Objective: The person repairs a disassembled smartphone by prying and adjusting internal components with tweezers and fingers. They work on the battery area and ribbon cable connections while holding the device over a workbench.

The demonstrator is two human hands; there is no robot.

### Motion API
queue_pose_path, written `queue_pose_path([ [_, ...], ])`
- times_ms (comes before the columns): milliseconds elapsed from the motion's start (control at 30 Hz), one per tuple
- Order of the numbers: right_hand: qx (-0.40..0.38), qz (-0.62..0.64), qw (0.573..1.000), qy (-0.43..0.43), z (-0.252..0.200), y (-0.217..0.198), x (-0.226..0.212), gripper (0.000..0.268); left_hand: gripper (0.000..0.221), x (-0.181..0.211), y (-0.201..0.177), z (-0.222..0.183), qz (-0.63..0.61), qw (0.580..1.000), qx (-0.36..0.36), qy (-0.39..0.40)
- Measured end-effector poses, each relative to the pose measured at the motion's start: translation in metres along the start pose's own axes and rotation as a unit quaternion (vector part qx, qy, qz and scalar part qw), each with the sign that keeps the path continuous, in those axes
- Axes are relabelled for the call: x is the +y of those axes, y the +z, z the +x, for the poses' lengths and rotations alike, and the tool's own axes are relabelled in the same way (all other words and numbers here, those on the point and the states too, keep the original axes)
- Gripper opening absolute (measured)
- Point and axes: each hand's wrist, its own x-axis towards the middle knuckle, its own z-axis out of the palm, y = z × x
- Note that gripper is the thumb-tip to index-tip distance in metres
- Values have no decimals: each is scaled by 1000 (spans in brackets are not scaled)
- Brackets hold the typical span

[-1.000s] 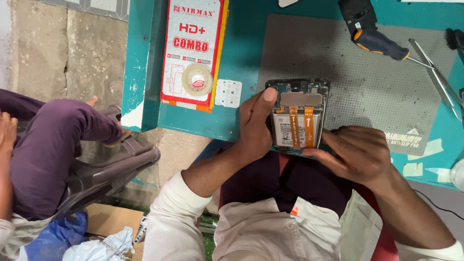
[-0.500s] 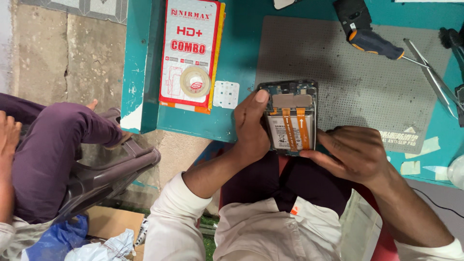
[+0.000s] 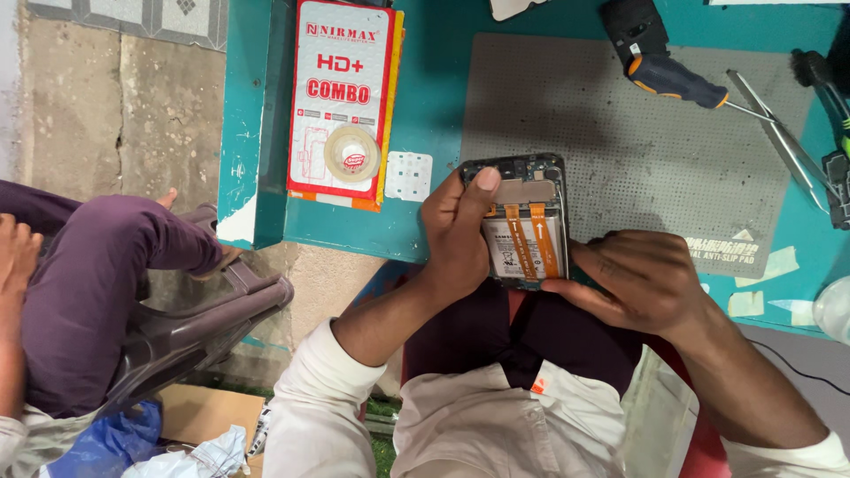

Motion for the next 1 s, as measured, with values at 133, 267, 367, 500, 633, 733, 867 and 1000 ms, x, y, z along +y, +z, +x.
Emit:
queue_pose_path([
  [133, -4, -7, 1000, -3, 1, 0, 1, 38, 29, -5, 1, -2, -16, 1000, 8, 1],
  [267, -11, 7, 1000, 4, -2, 1, 2, 42, 27, -4, 3, 1, -46, 999, 11, -18],
  [367, -15, 47, 998, 32, -6, -1, 5, 50, 28, 2, 4, 2, -14, 999, -23, -43],
  [500, 44, 175, 967, 178, -18, -7, 6, 46, 30, 5, 5, 0, 59, 991, -110, -49],
  [633, 102, 336, 894, 277, -26, -4, 2, 41, 34, 9, 5, 1, 167, 974, -150, -22],
  [733, 75, 393, 852, 338, -28, -9, 5, 41, 35, 11, 7, 0, 220, 960, -170, -15],
  [867, 83, 385, 831, 393, -19, -8, -1, 36, 33, 14, 8, 2, 200, 960, -197, -15],
  [1000, 101, 402, 851, 322, -2, -9, -1, 28, 29, 15, 10, 0, 258, 944, -203, 22],
])
